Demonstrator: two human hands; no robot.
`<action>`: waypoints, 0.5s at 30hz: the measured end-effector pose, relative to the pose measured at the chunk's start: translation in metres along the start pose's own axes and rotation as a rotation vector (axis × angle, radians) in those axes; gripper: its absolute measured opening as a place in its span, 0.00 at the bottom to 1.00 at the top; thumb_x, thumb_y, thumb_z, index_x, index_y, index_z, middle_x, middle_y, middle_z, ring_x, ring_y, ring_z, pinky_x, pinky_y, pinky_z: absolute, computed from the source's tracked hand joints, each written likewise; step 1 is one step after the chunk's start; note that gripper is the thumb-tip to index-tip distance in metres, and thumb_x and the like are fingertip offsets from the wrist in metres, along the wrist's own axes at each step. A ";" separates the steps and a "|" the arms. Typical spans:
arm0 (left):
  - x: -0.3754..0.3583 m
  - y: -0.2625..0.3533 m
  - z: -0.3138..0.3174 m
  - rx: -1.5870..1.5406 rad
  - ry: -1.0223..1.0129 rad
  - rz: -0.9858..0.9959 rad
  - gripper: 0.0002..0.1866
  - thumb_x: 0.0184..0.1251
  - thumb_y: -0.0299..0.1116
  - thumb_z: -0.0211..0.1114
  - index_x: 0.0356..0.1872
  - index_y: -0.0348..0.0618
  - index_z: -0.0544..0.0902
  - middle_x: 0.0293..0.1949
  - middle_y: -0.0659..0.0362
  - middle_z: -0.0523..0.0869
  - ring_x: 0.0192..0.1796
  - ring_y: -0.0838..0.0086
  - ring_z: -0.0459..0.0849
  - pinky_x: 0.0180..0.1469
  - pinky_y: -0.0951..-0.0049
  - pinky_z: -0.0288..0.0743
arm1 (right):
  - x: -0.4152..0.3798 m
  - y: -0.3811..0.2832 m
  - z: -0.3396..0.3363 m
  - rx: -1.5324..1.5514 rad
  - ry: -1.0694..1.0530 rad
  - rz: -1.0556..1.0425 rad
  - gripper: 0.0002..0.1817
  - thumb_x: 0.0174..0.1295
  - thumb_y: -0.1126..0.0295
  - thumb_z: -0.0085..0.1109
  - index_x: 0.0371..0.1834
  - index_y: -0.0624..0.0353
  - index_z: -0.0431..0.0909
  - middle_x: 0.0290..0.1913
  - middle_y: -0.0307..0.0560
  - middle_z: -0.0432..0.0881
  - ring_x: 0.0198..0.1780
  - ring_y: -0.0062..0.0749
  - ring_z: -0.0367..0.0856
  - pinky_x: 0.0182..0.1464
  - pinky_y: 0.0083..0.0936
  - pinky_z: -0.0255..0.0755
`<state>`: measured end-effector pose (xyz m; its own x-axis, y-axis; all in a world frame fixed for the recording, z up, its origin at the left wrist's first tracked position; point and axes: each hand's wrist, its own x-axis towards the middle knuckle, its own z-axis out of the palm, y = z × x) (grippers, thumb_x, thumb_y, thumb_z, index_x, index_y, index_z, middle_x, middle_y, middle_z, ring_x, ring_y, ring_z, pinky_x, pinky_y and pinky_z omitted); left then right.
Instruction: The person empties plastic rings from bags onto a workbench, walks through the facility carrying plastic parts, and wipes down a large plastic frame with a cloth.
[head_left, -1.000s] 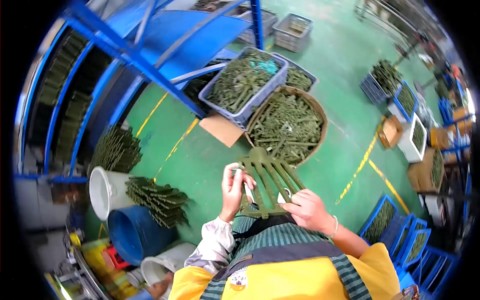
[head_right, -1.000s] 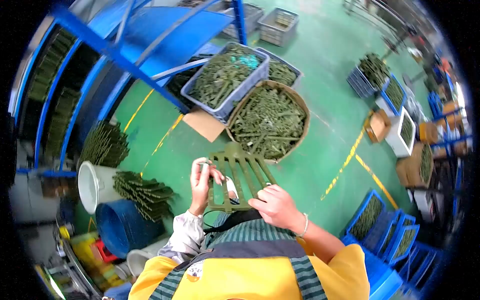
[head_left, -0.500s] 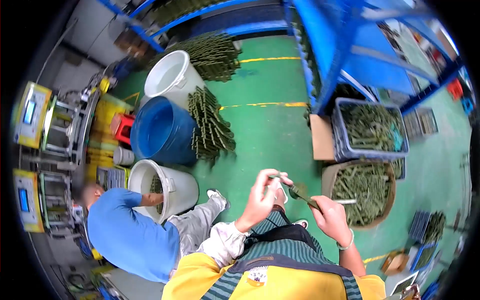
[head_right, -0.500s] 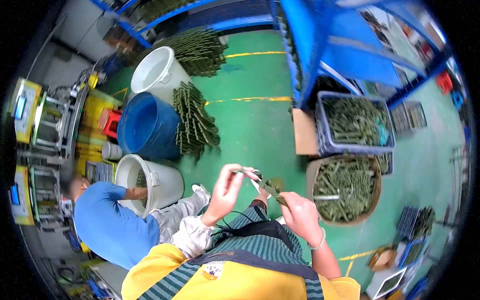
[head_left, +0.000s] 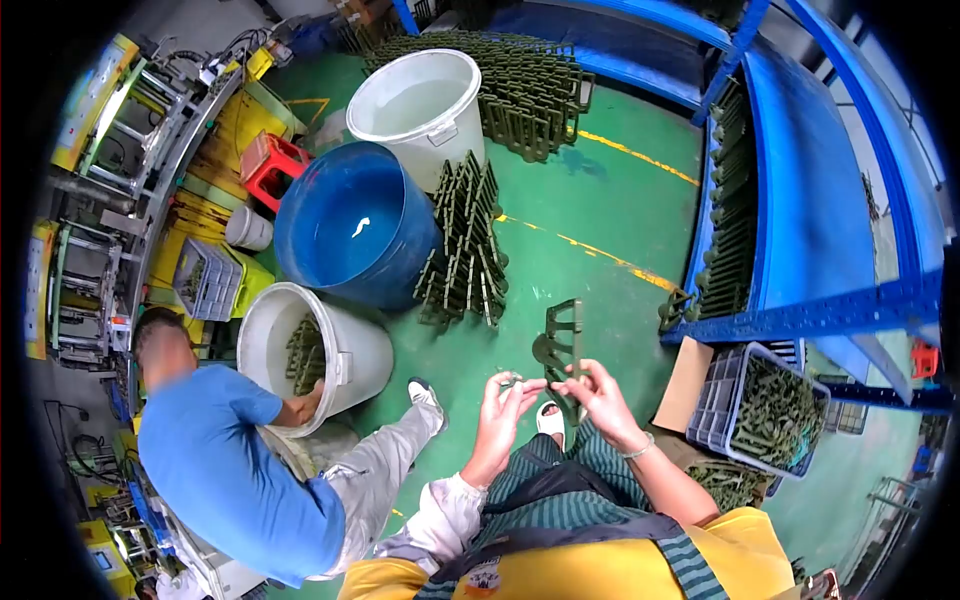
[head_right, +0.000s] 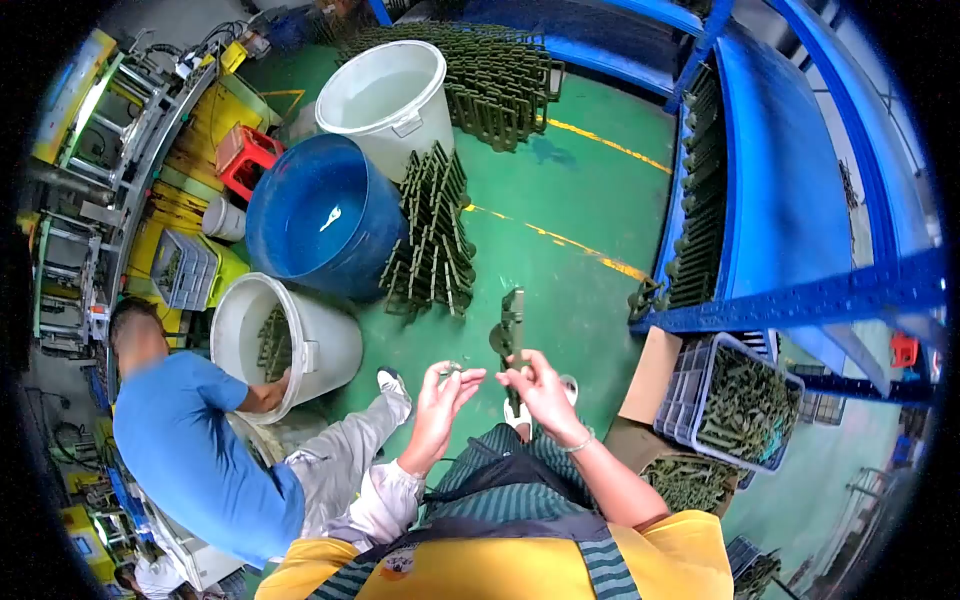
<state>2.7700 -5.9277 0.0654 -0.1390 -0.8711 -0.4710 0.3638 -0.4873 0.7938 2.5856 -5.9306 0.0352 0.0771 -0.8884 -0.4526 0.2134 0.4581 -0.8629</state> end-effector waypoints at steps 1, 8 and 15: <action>0.013 0.000 -0.003 -0.004 0.048 0.030 0.14 0.85 0.34 0.48 0.62 0.42 0.63 0.60 0.41 0.80 0.64 0.63 0.80 0.68 0.63 0.74 | 0.016 -0.005 0.005 -0.157 -0.104 0.051 0.18 0.72 0.71 0.59 0.61 0.65 0.72 0.38 0.40 0.82 0.39 0.20 0.85 0.41 0.18 0.75; 0.112 0.033 -0.006 -0.084 0.418 -0.017 0.31 0.75 0.28 0.64 0.70 0.41 0.55 0.71 0.49 0.70 0.61 0.68 0.79 0.58 0.69 0.77 | 0.111 -0.018 0.059 -0.803 -0.367 -0.318 0.28 0.60 0.69 0.64 0.62 0.68 0.69 0.43 0.59 0.80 0.48 0.54 0.77 0.55 0.46 0.68; 0.193 0.051 -0.038 -0.161 0.707 -0.118 0.21 0.76 0.28 0.62 0.61 0.41 0.63 0.57 0.50 0.84 0.49 0.67 0.85 0.50 0.70 0.78 | 0.225 -0.040 0.072 -0.563 -0.982 0.094 0.44 0.55 0.72 0.64 0.71 0.81 0.50 0.52 0.72 0.77 0.53 0.67 0.76 0.53 0.53 0.71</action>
<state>2.7970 -6.1182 0.0005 0.4215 -0.5396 -0.7288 0.5212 -0.5136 0.6816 2.6643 -6.1508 -0.0160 0.8527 -0.3759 -0.3628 -0.2826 0.2521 -0.9255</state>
